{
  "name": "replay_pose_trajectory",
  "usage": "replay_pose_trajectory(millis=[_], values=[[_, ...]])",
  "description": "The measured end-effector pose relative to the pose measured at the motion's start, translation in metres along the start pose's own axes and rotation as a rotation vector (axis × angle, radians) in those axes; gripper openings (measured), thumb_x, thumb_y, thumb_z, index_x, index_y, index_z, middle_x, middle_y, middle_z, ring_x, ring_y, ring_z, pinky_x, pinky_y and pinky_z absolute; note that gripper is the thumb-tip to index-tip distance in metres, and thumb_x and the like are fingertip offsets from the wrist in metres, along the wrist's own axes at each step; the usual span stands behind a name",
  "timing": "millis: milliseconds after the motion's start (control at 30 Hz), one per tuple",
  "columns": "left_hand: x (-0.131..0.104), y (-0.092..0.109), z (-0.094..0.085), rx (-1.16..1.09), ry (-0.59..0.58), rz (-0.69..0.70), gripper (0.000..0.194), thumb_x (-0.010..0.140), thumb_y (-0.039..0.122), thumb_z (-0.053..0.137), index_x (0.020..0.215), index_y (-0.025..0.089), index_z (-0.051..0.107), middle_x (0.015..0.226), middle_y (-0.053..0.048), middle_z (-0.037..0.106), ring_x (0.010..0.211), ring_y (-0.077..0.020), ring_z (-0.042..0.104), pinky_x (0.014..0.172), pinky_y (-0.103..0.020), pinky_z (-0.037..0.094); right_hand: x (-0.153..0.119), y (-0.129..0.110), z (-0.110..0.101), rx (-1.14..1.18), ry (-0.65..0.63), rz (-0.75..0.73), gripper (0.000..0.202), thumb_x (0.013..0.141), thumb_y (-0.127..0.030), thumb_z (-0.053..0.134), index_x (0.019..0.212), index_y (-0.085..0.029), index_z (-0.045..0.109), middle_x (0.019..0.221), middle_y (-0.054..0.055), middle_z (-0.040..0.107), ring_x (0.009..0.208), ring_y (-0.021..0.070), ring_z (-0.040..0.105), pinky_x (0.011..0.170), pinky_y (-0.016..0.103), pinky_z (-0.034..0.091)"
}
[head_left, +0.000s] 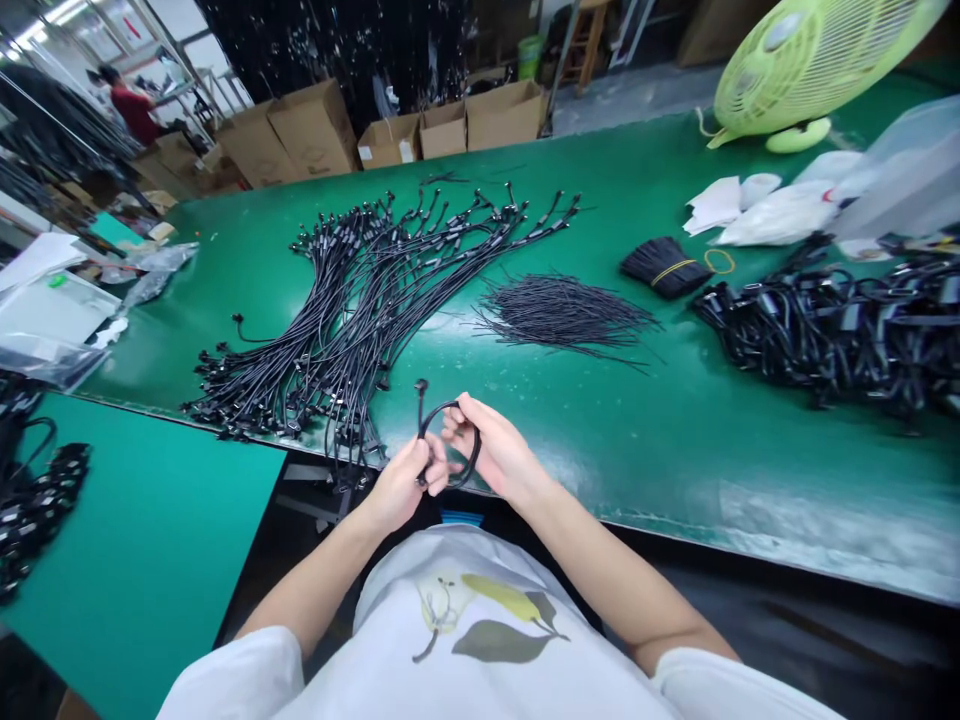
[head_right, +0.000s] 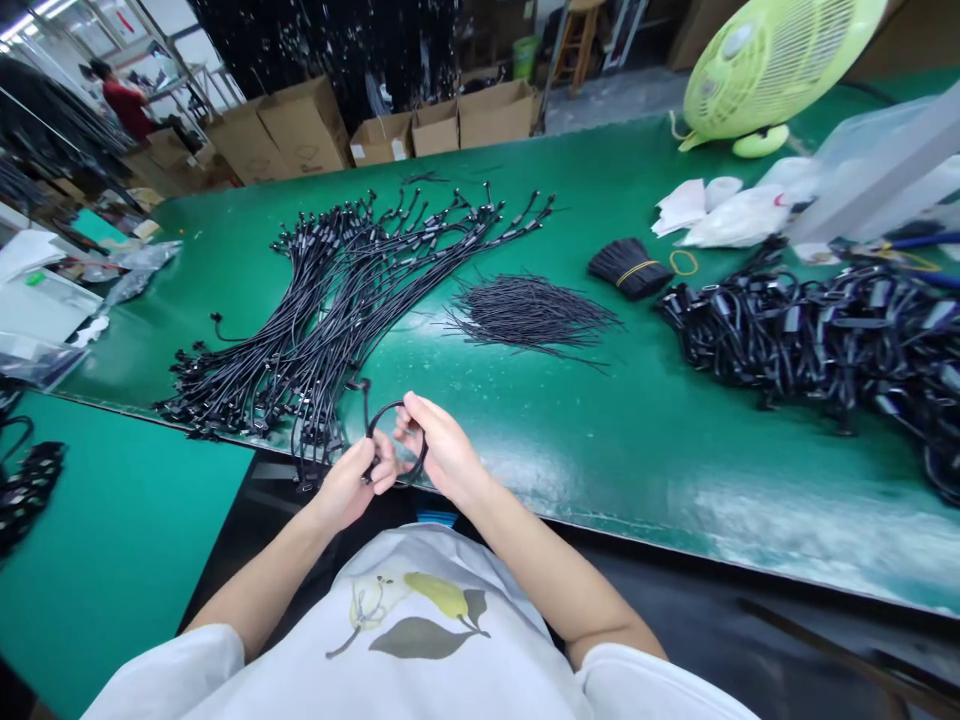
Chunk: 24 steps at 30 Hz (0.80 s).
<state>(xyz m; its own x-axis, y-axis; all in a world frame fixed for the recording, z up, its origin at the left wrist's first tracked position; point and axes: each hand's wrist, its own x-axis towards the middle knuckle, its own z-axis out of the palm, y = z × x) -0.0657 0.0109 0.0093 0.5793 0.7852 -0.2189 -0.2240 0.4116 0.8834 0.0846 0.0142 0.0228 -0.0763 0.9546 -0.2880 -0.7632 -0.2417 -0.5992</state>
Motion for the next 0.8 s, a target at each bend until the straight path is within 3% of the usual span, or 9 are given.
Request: replay_pose_trajectory(millis=[100, 167, 300, 400, 467, 567, 633, 700, 800], values=[[0.003, -0.012, 0.001, 0.145, -0.018, -0.01, 0.043, 0.086, 0.06, 0.053, 0.086, 0.018, 0.048, 0.061, 0.008, 0.038, 0.049, -0.0069, 0.034, 0.062, -0.027, 0.038, -0.008, 0.007, 0.01, -0.025, 0.058, -0.073, 0.043, 0.067, -0.051, 0.078, 0.089, -0.018, 0.062, 0.077, 0.0, 0.062, 0.071, 0.0112, 0.059, 0.068, 0.023, 0.051], [0.004, -0.017, 0.0, 0.305, -0.067, 0.013, 0.045, 0.086, 0.062, 0.051, 0.082, 0.017, 0.047, 0.062, 0.006, 0.041, 0.052, -0.0084, 0.036, 0.059, -0.026, 0.035, -0.013, 0.01, 0.014, -0.111, 0.042, -0.119, 0.043, 0.074, -0.056, 0.07, 0.092, -0.018, 0.06, 0.074, 0.001, 0.063, 0.062, 0.0108, 0.058, 0.056, 0.022, 0.047], [0.004, -0.019, -0.002, 0.528, -0.201, 0.031, 0.057, 0.086, 0.07, 0.038, 0.067, 0.017, 0.046, 0.061, 0.001, 0.044, 0.059, -0.0124, 0.041, 0.061, -0.029, 0.035, -0.014, 0.007, 0.016, -0.104, -0.009, -0.217, 0.04, 0.083, -0.058, 0.06, 0.081, -0.02, 0.048, 0.065, -0.006, 0.05, 0.039, 0.0026, 0.039, 0.039, 0.017, 0.031], [0.006, -0.018, 0.0, 0.537, -0.123, 0.059, 0.063, 0.085, 0.074, 0.031, 0.065, 0.018, 0.048, 0.067, -0.003, 0.047, 0.069, -0.0169, 0.045, 0.07, -0.032, 0.039, -0.013, -0.004, 0.015, 0.026, -0.119, -0.155, 0.045, 0.082, -0.065, 0.057, 0.086, -0.021, 0.05, 0.071, -0.007, 0.044, 0.037, -0.0006, 0.03, 0.038, 0.017, 0.026], [0.009, -0.017, 0.004, 0.537, -0.053, 0.1, 0.061, 0.084, 0.073, 0.037, 0.071, 0.017, 0.055, 0.08, -0.007, 0.054, 0.085, -0.0211, 0.05, 0.08, -0.035, 0.041, -0.014, -0.011, 0.017, 0.06, -0.17, -0.112, 0.05, 0.082, -0.069, 0.053, 0.089, -0.019, 0.054, 0.07, -0.007, 0.04, 0.037, -0.0004, 0.03, 0.038, 0.017, 0.026], [0.011, -0.018, 0.013, 0.389, -0.029, 0.099, 0.055, 0.078, 0.071, 0.054, 0.085, 0.017, 0.062, 0.095, -0.008, 0.058, 0.097, -0.0224, 0.052, 0.087, -0.035, 0.043, -0.015, -0.017, 0.018, 0.083, -0.161, -0.123, 0.052, 0.081, -0.069, 0.054, 0.09, -0.018, 0.056, 0.068, -0.008, 0.036, 0.038, -0.0006, 0.027, 0.039, 0.017, 0.024], [0.009, -0.018, 0.02, 0.131, -0.13, -0.063, 0.055, 0.075, 0.071, 0.057, 0.081, 0.016, 0.06, 0.077, -0.004, 0.055, 0.077, -0.0171, 0.053, 0.073, -0.031, 0.047, -0.016, -0.019, 0.017, 0.101, -0.164, -0.09, 0.051, 0.082, -0.068, 0.054, 0.091, -0.019, 0.056, 0.068, -0.008, 0.035, 0.039, -0.0008, 0.022, 0.038, 0.016, 0.021], [0.005, -0.016, 0.027, -0.167, -0.221, -0.269, 0.053, 0.079, 0.069, 0.055, 0.076, 0.016, 0.055, 0.059, 0.003, 0.041, 0.053, -0.0103, 0.039, 0.052, -0.023, 0.04, -0.014, -0.022, 0.014, 0.111, -0.17, -0.071, 0.049, 0.083, -0.067, 0.053, 0.092, -0.019, 0.057, 0.069, -0.008, 0.036, 0.041, 0.0, 0.024, 0.039, 0.016, 0.025], [0.0, -0.01, 0.035, -0.413, -0.208, -0.405, 0.042, 0.085, 0.057, 0.057, 0.078, 0.015, 0.055, 0.056, 0.007, 0.028, 0.046, -0.0072, 0.026, 0.042, -0.018, 0.027, -0.013, -0.028, 0.008, 0.087, -0.129, -0.14, 0.043, 0.085, -0.061, 0.057, 0.092, -0.018, 0.058, 0.071, -0.006, 0.039, 0.047, 0.0023, 0.034, 0.047, 0.018, 0.036]])
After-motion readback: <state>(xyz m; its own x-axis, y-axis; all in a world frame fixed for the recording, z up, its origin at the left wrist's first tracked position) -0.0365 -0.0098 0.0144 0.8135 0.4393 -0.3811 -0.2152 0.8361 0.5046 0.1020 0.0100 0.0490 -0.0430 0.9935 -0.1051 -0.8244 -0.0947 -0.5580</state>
